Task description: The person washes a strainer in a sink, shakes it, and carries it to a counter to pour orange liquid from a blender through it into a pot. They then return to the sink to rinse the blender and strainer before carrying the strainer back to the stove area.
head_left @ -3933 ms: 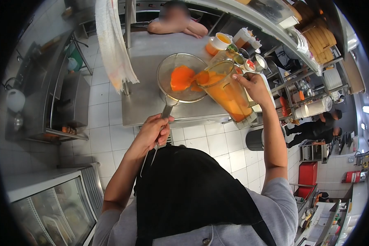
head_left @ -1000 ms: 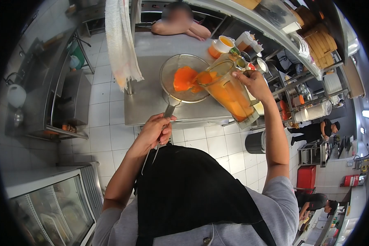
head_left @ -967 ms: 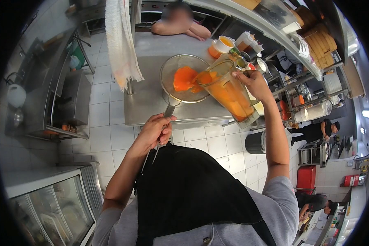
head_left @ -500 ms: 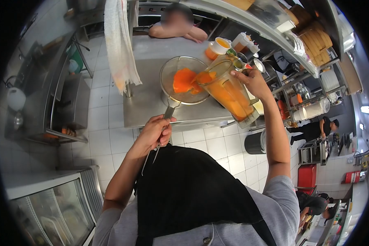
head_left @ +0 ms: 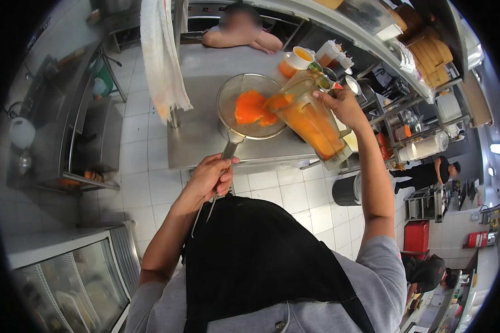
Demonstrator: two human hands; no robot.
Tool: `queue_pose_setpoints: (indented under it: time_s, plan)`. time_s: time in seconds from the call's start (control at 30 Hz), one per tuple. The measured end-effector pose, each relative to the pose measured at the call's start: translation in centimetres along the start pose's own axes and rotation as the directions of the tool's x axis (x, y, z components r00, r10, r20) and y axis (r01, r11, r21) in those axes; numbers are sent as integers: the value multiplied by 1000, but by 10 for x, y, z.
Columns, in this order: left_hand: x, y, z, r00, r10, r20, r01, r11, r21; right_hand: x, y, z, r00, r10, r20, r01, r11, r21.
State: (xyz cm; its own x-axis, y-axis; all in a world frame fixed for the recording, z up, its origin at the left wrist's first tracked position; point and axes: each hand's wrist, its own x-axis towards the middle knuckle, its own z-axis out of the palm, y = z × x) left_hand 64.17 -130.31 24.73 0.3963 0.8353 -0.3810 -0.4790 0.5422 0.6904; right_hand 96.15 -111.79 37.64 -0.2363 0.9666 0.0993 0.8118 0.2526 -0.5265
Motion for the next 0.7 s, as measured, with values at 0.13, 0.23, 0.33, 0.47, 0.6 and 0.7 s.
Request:
queue_pose_setpoints:
  time_s: [0.13,0.23,0.33,0.47,0.6,0.7]
  plan:
    - [-3,1,2,1000,0,-16,0,1000,0,-1,-7,2,1000,-24,-7,24,1000,17]
    - [-5,1,4,1000,-7,-25,6,1000,-5,-2,-13,4,996,-78,-39,80,994,78]
    - [-6,1,5,1000,-3,-29,2,1000,-7,-3,-21,1,998,-60,-36,62,997,42]
    - [-5,-1,4,999,2,-37,-2,1000,-10,-1,-28,-3,1000,-12,-7,11,995,-102]
    - [-5,0,3,999,-13,-39,12,1000,-28,-2,-32,-1,998,-67,-12,67,998,21]
    - [-4,0,2,999,-23,-46,22,999,-27,0,-32,-1,1000,-21,-3,21,998,-54]
